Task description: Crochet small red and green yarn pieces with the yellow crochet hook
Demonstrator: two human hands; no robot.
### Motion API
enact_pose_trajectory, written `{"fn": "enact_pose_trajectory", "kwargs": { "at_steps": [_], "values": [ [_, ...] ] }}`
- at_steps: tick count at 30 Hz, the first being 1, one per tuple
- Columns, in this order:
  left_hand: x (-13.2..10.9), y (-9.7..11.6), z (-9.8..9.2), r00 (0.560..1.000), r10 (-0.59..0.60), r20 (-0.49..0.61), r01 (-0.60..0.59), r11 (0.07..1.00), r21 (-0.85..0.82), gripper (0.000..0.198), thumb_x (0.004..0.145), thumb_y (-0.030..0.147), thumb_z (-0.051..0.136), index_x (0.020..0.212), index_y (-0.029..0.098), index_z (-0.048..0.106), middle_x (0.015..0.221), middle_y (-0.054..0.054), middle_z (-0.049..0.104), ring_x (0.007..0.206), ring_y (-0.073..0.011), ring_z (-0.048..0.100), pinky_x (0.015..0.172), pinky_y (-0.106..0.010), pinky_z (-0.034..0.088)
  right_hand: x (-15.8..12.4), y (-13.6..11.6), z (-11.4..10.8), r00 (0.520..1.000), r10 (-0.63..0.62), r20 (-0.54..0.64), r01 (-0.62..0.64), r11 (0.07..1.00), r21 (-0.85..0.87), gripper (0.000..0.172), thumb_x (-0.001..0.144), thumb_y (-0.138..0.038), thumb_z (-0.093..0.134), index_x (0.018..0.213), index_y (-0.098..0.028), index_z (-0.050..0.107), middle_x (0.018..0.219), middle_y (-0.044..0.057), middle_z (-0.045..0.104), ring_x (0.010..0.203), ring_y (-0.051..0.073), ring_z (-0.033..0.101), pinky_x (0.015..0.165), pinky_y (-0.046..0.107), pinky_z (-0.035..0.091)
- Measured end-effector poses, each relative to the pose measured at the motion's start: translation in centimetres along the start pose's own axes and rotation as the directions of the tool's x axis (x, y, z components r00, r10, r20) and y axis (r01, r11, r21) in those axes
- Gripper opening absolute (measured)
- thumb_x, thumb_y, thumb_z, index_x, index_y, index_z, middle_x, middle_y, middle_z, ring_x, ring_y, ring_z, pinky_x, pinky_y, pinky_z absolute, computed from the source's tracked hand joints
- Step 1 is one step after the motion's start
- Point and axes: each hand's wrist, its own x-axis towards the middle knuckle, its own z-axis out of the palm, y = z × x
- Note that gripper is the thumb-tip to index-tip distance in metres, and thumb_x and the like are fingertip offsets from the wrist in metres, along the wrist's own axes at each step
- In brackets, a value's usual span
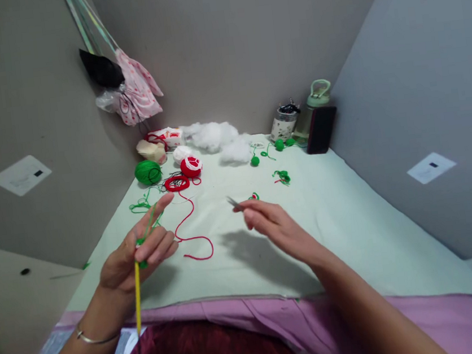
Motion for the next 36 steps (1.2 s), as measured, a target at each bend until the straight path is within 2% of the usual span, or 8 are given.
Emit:
{"fn": "enact_pose_trajectory", "kwargs": {
  "at_steps": [4, 6, 9, 15, 18, 24, 29, 36],
  "values": [
    [0.1, 0.4, 1.2, 0.982, 0.063, -0.180, -0.078, 0.994, -0.073, 0.096, 0.077, 0.021, 0.096, 0.160, 0.025, 0.049, 0.066, 0.008, 0.068, 0.084, -0.0180, 0.073, 0.099, -0.037, 0.058, 0.2, -2.7, 2.1, 0.986, -0.115, 0.119, 0.101, 0.988, 0.113, 0.039, 0.105, -0.050, 0.056, 0.118, -0.020, 0.077, 0.086, 0.003, 0.071, 0.074, 0.015, 0.061, 0.069, 0.027, 0.049],
    [0.3, 0.6, 1.6, 0.962, 0.092, -0.258, -0.119, 0.989, -0.092, 0.106, 0.077, 0.021, 0.096, 0.166, 0.029, 0.039, 0.068, 0.009, 0.070, 0.108, -0.0245, 0.076, 0.116, -0.048, 0.049, 0.6, -3.5, 2.8, 0.973, -0.177, 0.150, 0.163, 0.981, 0.104, 0.038, 0.107, -0.048, 0.052, 0.118, -0.021, 0.077, 0.089, 0.003, 0.074, 0.078, 0.016, 0.065, 0.073, 0.028, 0.052],
    [0.6, 0.7, 1.7, 0.945, 0.130, -0.301, -0.171, 0.979, -0.114, 0.110, 0.080, 0.021, 0.094, 0.169, 0.029, 0.030, 0.071, 0.009, 0.073, 0.133, -0.0289, 0.068, 0.125, -0.056, 0.039, 1.3, -4.6, 3.7, 0.959, -0.225, 0.172, 0.229, 0.973, 0.001, 0.031, 0.107, -0.043, 0.056, 0.122, -0.023, 0.075, 0.097, 0.003, 0.079, 0.080, 0.015, 0.068, 0.074, 0.028, 0.052],
    [0.4, 0.4, 1.5, 0.947, 0.107, -0.304, -0.156, 0.978, -0.141, 0.102, 0.084, 0.018, 0.089, 0.169, 0.025, 0.033, 0.075, 0.005, 0.076, 0.148, -0.0303, 0.057, 0.128, -0.049, 0.034, 2.5, -6.1, 6.1, 0.942, -0.276, 0.192, 0.324, 0.899, -0.295, 0.024, 0.104, -0.041, 0.067, 0.116, -0.020, 0.070, 0.089, 0.002, 0.078, 0.071, 0.014, 0.065, 0.068, 0.026, 0.042],
    [0.1, 0.5, 1.2, 0.955, 0.097, -0.279, -0.141, 0.980, -0.142, 0.102, 0.089, 0.019, 0.083, 0.172, 0.023, 0.024, 0.077, 0.005, 0.077, 0.148, -0.0283, 0.056, 0.125, -0.044, 0.039, 3.2, -6.3, 6.8, 0.926, -0.307, 0.218, 0.369, 0.857, -0.361, 0.026, 0.103, -0.043, 0.068, 0.112, -0.019, 0.068, 0.087, 0.002, 0.076, 0.071, 0.015, 0.064, 0.067, 0.026, 0.038],
    [-0.3, 0.6, 0.9, 0.965, 0.077, -0.250, -0.128, 0.973, -0.191, 0.102, 0.095, 0.015, 0.074, 0.174, 0.025, 0.011, 0.081, 0.004, 0.079, 0.142, -0.0263, 0.063, 0.121, -0.040, 0.043, 4.1, -6.6, 6.7, 0.883, -0.354, 0.308, 0.450, 0.826, -0.339, 0.027, 0.104, -0.045, 0.067, 0.108, -0.018, 0.067, 0.091, 0.003, 0.077, 0.073, 0.015, 0.063, 0.068, 0.027, 0.035],
    [-0.3, 0.5, 1.1, 0.970, 0.047, -0.239, -0.096, 0.976, -0.197, 0.104, 0.095, 0.011, 0.074, 0.174, 0.029, 0.009, 0.080, 0.004, 0.079, 0.141, -0.0267, 0.064, 0.114, -0.037, 0.050, 4.4, -6.8, 6.2, 0.859, -0.365, 0.360, 0.472, 0.837, -0.278, 0.026, 0.103, -0.044, 0.068, 0.106, -0.018, 0.068, 0.088, 0.001, 0.076, 0.070, 0.013, 0.061, 0.067, 0.026, 0.037],
    [-0.1, 0.1, 1.8, 0.959, 0.029, -0.282, -0.067, 0.990, -0.127, 0.106, 0.092, 0.012, 0.078, 0.173, 0.035, 0.015, 0.079, 0.006, 0.077, 0.141, -0.0263, 0.064, 0.117, -0.037, 0.048, 4.8, -6.2, 6.6, 0.814, -0.419, 0.401, 0.525, 0.827, -0.202, 0.025, 0.103, -0.044, 0.068, 0.106, -0.019, 0.070, 0.084, -0.001, 0.074, 0.066, 0.012, 0.059, 0.065, 0.025, 0.035]
  ]
}}
